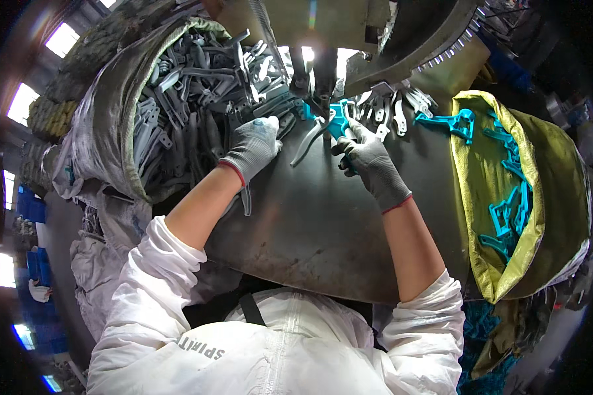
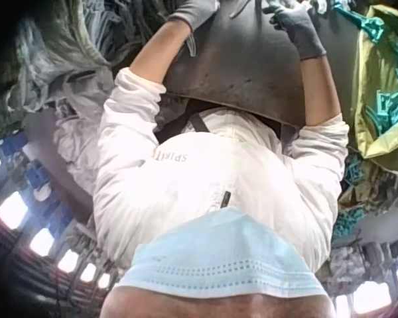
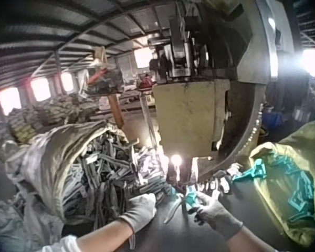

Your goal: The person assembles plastic components and metal brackets by hand at an industrial workstation.

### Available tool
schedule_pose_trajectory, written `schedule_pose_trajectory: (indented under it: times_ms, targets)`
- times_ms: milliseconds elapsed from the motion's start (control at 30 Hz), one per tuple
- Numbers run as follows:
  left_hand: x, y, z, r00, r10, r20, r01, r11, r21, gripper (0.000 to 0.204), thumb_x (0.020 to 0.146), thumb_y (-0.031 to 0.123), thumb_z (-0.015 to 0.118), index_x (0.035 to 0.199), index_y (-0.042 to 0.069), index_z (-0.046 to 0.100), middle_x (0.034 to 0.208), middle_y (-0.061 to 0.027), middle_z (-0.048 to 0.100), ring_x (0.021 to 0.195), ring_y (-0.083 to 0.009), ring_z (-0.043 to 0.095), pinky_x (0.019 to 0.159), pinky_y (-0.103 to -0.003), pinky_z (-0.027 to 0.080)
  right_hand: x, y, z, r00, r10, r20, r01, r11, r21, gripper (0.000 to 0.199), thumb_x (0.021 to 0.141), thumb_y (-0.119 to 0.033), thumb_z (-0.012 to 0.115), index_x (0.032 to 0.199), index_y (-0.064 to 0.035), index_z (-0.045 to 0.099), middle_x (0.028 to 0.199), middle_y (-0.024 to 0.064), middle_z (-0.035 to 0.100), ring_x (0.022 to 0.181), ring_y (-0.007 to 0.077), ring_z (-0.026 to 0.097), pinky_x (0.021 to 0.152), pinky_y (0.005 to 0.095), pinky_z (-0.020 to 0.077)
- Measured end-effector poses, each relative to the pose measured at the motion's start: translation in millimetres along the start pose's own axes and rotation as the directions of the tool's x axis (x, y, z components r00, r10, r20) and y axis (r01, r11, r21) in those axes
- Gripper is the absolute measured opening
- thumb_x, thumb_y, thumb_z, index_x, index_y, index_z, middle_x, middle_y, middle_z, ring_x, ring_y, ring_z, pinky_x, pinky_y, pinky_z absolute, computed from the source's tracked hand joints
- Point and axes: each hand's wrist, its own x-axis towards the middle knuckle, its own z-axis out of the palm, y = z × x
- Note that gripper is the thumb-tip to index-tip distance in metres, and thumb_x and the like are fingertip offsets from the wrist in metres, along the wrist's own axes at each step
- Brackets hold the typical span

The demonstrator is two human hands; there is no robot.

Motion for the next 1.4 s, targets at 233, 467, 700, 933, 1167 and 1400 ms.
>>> schedule_pose_trajectory:
  times_ms: [233,467,700,933,1167,1400]
  targets:
    - [-14.3,-2.9,-15.9,0.978,0.046,-0.203,-0.08,0.983,-0.165,0.031,0.072,0.029,0.062,0.091,0.004,0.064,0.083,-0.0174,0.064,0.083,-0.0345,0.063,0.073,-0.041,0.05,-14.4,-16.4,-2.5,0.999,-0.031,0.041,0.032,0.999,-0.019,0.049,0.088,-0.01,0.054,0.135,-0.0067,0.04,0.078,0.0068,0.061,0.047,0.007,0.049,0.041,0.0216,0.0413]
    - [-38.3,-16.2,-45.6,0.986,-0.039,-0.16,-0.012,0.952,-0.307,0.029,0.079,0.023,0.056,0.092,-0.002,0.055,0.07,-0.024,0.059,0.068,-0.0327,0.063,0.061,-0.041,0.048,-14.5,-6.0,-2.4,0.994,0.076,0.08,-0.075,0.997,-0.023,0.05,0.087,-0.009,0.053,0.135,-0.0082,0.04,0.079,0.0068,0.06,0.046,0.0072,0.05,0.04,0.0208,0.0396]
    - [-56.3,24.2,-63.7,0.931,0.347,-0.112,-0.305,0.572,-0.761,0.017,0.086,0.015,0.052,0.093,0.0,0.053,0.073,-0.0057,0.057,0.061,-0.0087,0.053,0.056,-0.026,0.044,-18.7,-0.5,3.3,0.999,-0.023,0.029,0.02,0.993,0.12,0.051,0.087,-0.012,0.055,0.136,-0.0077,0.039,0.079,0.0059,0.06,0.046,0.0073,0.05,0.04,0.0211,0.041]
    - [-75.6,57.8,-0.3,0.972,0.21,0.107,0.078,0.142,-0.987,0.014,0.092,0.014,0.047,0.096,0.001,0.048,0.082,-0.0049,0.059,0.064,-0.0069,0.055,0.058,-0.022,0.047,7.5,-11.6,-82.2,0.982,-0.184,0.029,0.186,0.958,-0.218,0.042,0.091,-0.02,0.053,0.131,-0.0101,0.046,0.076,0.0034,0.06,0.054,0.0088,0.051,0.047,0.0218,0.0438]
    - [-82.3,49.5,13.6,0.93,0.123,0.347,0.343,0.052,-0.938,0.029,0.094,0.036,0.049,0.092,0.007,0.05,0.073,-0.0001,0.054,0.053,-0.0034,0.049,0.044,-0.018,0.039,62.6,8.9,-212.4,0.782,-0.037,-0.622,-0.225,0.914,-0.337,0.013,0.091,-0.021,0.052,0.096,-0.0099,0.056,0.061,0.0039,0.052,0.041,0.0134,0.047,0.036,0.0243,0.036]
    - [-22.9,41.2,-16.1,0.954,0.177,0.241,0.255,-0.065,-0.965,0.033,0.094,0.031,0.043,0.102,0.002,0.055,0.087,-0.0068,0.061,0.073,-0.013,0.061,0.059,-0.026,0.05,-10.4,3.6,-110.7,0.897,-0.218,-0.384,0.327,0.913,0.245,0.03,0.088,-0.006,0.048,0.118,-0.0059,0.053,0.083,0.0071,0.057,0.056,0.0086,0.051,0.045,0.0192,0.0425]
